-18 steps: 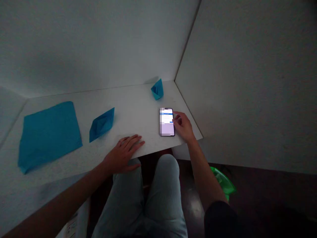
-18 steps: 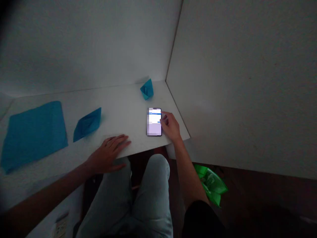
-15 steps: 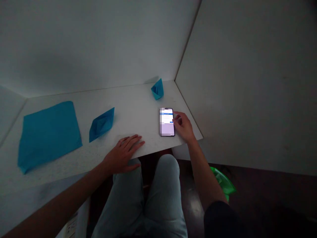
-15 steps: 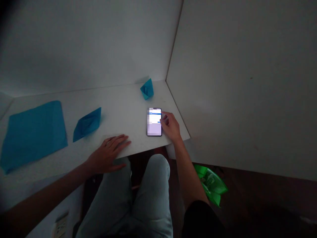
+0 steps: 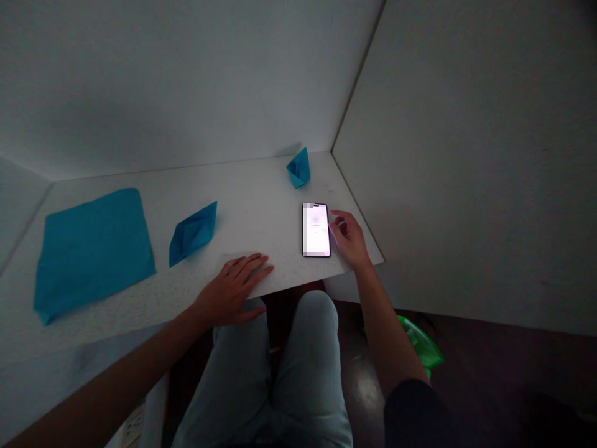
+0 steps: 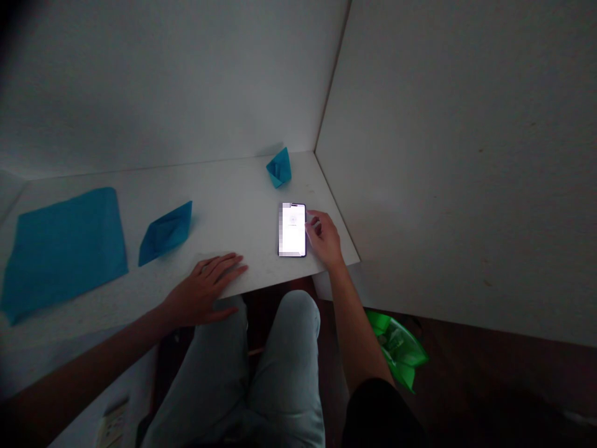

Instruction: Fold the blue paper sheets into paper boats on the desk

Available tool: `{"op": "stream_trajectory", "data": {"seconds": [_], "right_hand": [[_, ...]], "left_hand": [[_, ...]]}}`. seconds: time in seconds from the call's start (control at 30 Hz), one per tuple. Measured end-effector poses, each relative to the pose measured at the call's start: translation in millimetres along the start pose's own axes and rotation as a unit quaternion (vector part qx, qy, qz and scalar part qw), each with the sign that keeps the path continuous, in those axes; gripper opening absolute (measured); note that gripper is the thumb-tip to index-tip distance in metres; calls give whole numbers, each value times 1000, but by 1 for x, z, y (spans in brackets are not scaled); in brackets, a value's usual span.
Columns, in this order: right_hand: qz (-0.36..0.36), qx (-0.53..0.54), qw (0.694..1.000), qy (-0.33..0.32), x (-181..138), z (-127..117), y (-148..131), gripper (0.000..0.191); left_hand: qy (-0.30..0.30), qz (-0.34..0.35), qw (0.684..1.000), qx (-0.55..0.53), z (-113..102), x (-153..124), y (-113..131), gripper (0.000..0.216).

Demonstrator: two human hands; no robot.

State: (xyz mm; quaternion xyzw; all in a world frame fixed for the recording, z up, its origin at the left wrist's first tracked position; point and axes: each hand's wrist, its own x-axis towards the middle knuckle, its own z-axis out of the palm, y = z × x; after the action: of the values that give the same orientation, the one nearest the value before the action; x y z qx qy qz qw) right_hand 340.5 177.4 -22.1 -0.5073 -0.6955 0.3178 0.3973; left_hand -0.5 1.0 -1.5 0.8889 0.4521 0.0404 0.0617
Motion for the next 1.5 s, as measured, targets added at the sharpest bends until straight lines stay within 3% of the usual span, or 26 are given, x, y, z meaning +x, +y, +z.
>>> {"op": "stream_trajectory", "data": {"seconds": [0.17, 0.33, 0.43, 0.5, 0.7, 0.87, 0.97, 1.07, 1.13, 1.3, 1.4, 1.5], "right_hand": [[27, -72, 997, 28, -4, 4, -8, 47], [46, -214, 973, 70, -17, 37, -25, 85], [42, -232, 970, 61, -20, 56, -33, 104], [48, -247, 967, 40, -17, 59, -34, 106], [48, -266, 962, 44, 12, 34, -17, 102], [99, -294, 950, 21, 56, 10, -8, 96], [70, -282, 955, 59, 65, 7, -15, 90], [-8, -275, 957, 96, 44, 22, -35, 81], [-46, -267, 960, 65, 16, 43, -52, 72], [-31, -178, 983, -9, -42, 99, -77, 50], [-21, -183, 983, -27, -48, 108, -76, 40], [-35, -177, 983, -24, -43, 105, -71, 32]], "left_hand": [[8, 3, 1000, -12, 1, 1, -1, 91], [8, 2, 1000, -12, 3, 1, -1, 91], [11, -2, 1000, -15, 2, 1, -1, 89], [13, -3, 1000, -16, 1, 2, 0, 88], [22, -6, 1000, -13, 1, 3, 2, 88], [36, -3, 999, -11, 4, 3, 1, 90], [44, -3, 999, -11, 5, 3, 2, 92], [52, -6, 999, -12, 5, 3, 2, 91], [56, -7, 998, -14, 6, 4, 2, 91], [76, 8, 997, -19, 5, 2, 6, 79], [146, -30, 989, -18, 1, -10, 10, 67], [260, -133, 956, -19, -7, -41, 1, 70]]}}
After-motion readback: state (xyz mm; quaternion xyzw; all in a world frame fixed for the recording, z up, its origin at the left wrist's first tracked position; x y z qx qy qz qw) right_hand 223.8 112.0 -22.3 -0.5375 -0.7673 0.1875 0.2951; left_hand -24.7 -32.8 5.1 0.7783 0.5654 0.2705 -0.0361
